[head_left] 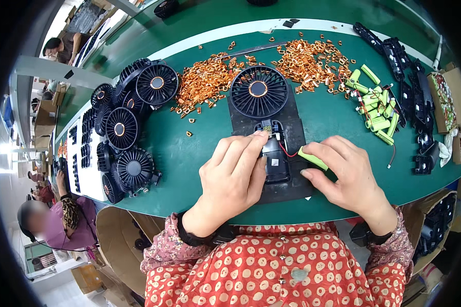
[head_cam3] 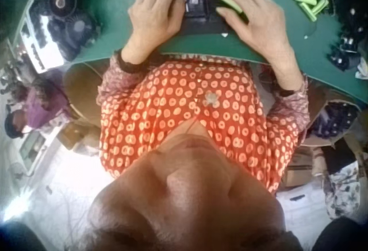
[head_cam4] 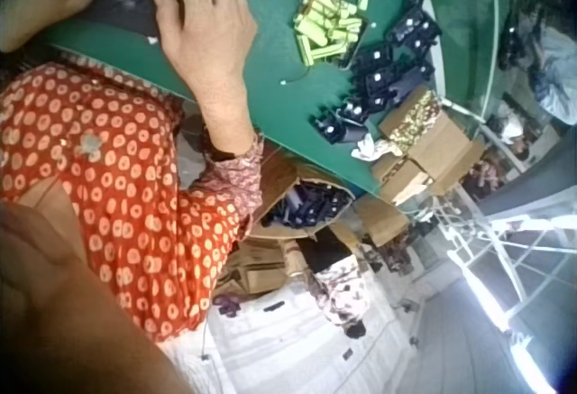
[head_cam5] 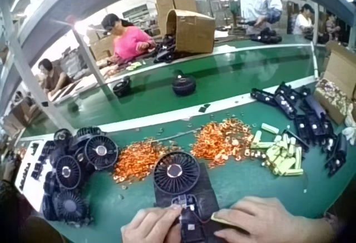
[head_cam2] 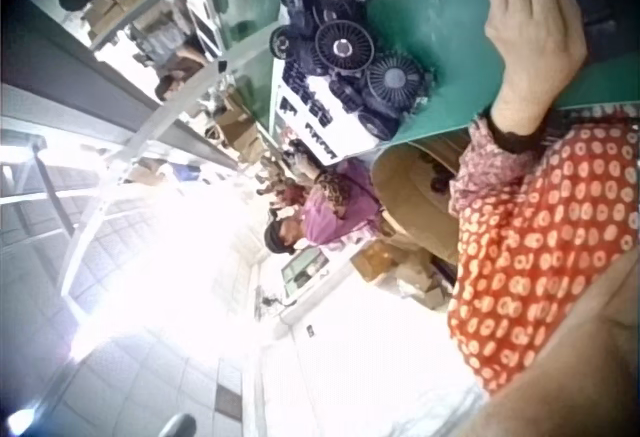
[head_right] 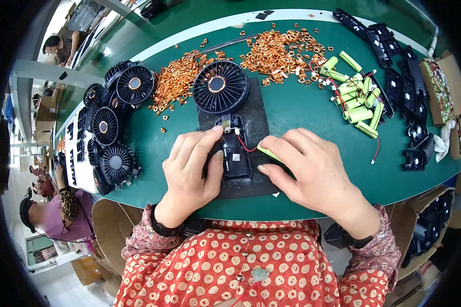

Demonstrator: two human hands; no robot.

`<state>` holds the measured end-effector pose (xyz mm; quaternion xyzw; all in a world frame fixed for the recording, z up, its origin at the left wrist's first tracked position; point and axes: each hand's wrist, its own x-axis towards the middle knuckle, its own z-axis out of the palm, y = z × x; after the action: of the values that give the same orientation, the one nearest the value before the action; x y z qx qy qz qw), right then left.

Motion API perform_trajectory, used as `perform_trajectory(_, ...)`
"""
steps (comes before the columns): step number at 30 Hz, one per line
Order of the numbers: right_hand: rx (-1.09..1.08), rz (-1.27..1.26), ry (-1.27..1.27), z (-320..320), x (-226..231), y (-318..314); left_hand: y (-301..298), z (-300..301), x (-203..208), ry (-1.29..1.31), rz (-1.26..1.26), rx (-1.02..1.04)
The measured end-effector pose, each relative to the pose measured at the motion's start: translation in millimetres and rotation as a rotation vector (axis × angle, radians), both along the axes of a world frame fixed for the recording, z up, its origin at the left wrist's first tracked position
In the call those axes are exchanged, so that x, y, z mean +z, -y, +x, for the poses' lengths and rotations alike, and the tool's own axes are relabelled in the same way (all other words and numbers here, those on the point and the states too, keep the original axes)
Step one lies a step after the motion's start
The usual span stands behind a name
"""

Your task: Assembling the internal components, batteries, and housing of small portable fans.

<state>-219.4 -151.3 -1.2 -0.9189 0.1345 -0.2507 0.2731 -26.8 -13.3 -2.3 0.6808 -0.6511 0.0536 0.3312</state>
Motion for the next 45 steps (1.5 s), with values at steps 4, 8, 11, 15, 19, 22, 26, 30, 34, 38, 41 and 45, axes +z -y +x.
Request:
perform_trajectory(4,-0.108,0.027,0.028,-6,-13,-12,-1,0,-4,0.021,-0.032,-0.021)
perform_trajectory(8,-0.223,1.09,-0.114,-3,8,-12,-3,0,-4,0.073,-0.009,0.011)
perform_trajectory(11,-0.219,0.958,-0.111,-4,-3,-16,-1,0,-7,0.181,-0.031,0.013)
perform_trajectory(15,-0.116,0.184,0.021,-10,-10,-16,-2,0,-8,0.147,-0.056,0.023)
perform_trajectory(19,-0.091,-0.002,0.005,-13,-6,-19,-4,0,-3,0.082,-0.072,0.009)
perform_trajectory(22,-0.113,0.503,-0.06,-12,14,-28,-6,-4,4,0.024,-0.038,0.016)
perform_trajectory(26,-0.031,1.235,-0.055,-1,26,-33,-2,-10,5,0.107,-0.004,0.062)
perform_trajectory(30,-0.034,1.348,-0.05,7,24,-41,3,-12,-4,0.195,-0.051,0.117)
perform_trajectory(34,0.001,1.169,-0.01,8,18,-48,4,-7,-6,0.195,-0.093,0.089)
perform_trajectory(38,0.075,0.817,-0.071,9,12,-45,4,-8,-8,0.201,-0.097,0.1)
perform_trajectory(41,0.06,0.903,-0.126,12,16,-42,4,-7,-9,0.222,-0.111,0.108)
perform_trajectory(45,0.068,1.274,-0.04,14,19,-38,3,-9,-3,0.121,-0.056,0.108)
